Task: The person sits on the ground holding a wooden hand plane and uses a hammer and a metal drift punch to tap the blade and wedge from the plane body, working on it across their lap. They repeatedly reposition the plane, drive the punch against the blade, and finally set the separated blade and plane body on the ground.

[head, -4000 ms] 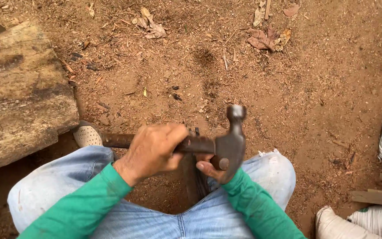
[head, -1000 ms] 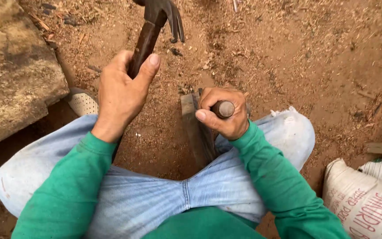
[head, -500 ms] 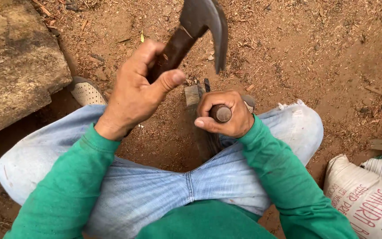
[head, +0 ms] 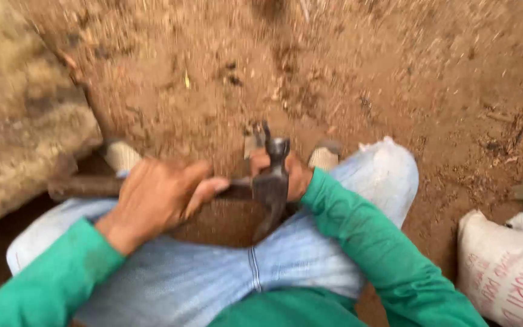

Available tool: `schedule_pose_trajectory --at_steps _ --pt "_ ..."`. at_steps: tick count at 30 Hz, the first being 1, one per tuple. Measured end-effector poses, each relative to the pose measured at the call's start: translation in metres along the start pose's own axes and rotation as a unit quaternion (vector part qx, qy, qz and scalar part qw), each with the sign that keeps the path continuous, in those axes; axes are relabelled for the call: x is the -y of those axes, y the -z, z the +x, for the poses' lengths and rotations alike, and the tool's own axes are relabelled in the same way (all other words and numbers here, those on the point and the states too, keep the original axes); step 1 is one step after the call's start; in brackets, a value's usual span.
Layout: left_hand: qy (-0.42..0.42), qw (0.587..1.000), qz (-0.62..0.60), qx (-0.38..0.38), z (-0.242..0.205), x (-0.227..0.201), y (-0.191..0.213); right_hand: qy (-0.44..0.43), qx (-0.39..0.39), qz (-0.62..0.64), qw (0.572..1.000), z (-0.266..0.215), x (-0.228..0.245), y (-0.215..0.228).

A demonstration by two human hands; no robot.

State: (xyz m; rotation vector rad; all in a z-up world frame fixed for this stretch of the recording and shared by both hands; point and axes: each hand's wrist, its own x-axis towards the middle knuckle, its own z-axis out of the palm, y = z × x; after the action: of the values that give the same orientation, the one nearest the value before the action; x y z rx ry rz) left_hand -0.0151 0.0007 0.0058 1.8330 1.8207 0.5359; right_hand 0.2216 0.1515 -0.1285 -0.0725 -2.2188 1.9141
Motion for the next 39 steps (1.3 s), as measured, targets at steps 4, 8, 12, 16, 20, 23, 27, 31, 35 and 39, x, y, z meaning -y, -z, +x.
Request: schedule_pose_trajectory --at_steps 4,8,12,16,20,23,27,31,35,39 --pt "-0.099 0.972 -0.199 -0.081 -0.009 -0.007 0.017 -0.239 -0.151 0.346 0.895 0.015 0.032 -0.019" --pt "-0.108 0.993 -0.023 -0.048 -0.007 0.016 -0.024 -0.111 -0.058 0.084 0.989 0.010 0.016 -0.015" --pt "-0.036 0.992 -0.099 -0.072 -0.004 -0.012 0.005 0.013 -0.060 -0.056 0.997 0.018 0.024 -0.010" --pt "-0.121 0.934 -0.303 -0.148 -0.001 -0.011 -0.001 -0.026 -0.042 0.016 0.999 0.020 0.021 -0.008" --pt "0.046 0.999 0.013 -0.005 -0.004 0.010 -0.022 0.023 0.008 -0.012 1.000 0.042 0.008 0.016" --pt "-0.092 0.984 -0.088 -0.123 0.008 -0.020 0.006 0.022 -0.034 -0.044 0.998 0.023 0.009 -0.008" --pt "-0.062 0.997 0.031 -0.027 -0.017 0.025 -0.047 -0.031 -0.003 0.012 0.999 0.013 0.007 -0.016" --pt "0.126 0.991 -0.031 -0.029 0.003 0.035 -0.049 -0.005 0.007 -0.057 0.998 0.008 -0.029 -0.003" --pt "0.220 0.954 -0.139 -0.146 -0.001 0.042 -0.063 -0.240 -0.090 0.013 0.966 0.032 -0.018 0.003" --pt "0.285 0.886 -0.303 -0.205 0.008 0.073 -0.050 -0.141 -0.207 0.009 0.968 0.070 -0.014 0.013"
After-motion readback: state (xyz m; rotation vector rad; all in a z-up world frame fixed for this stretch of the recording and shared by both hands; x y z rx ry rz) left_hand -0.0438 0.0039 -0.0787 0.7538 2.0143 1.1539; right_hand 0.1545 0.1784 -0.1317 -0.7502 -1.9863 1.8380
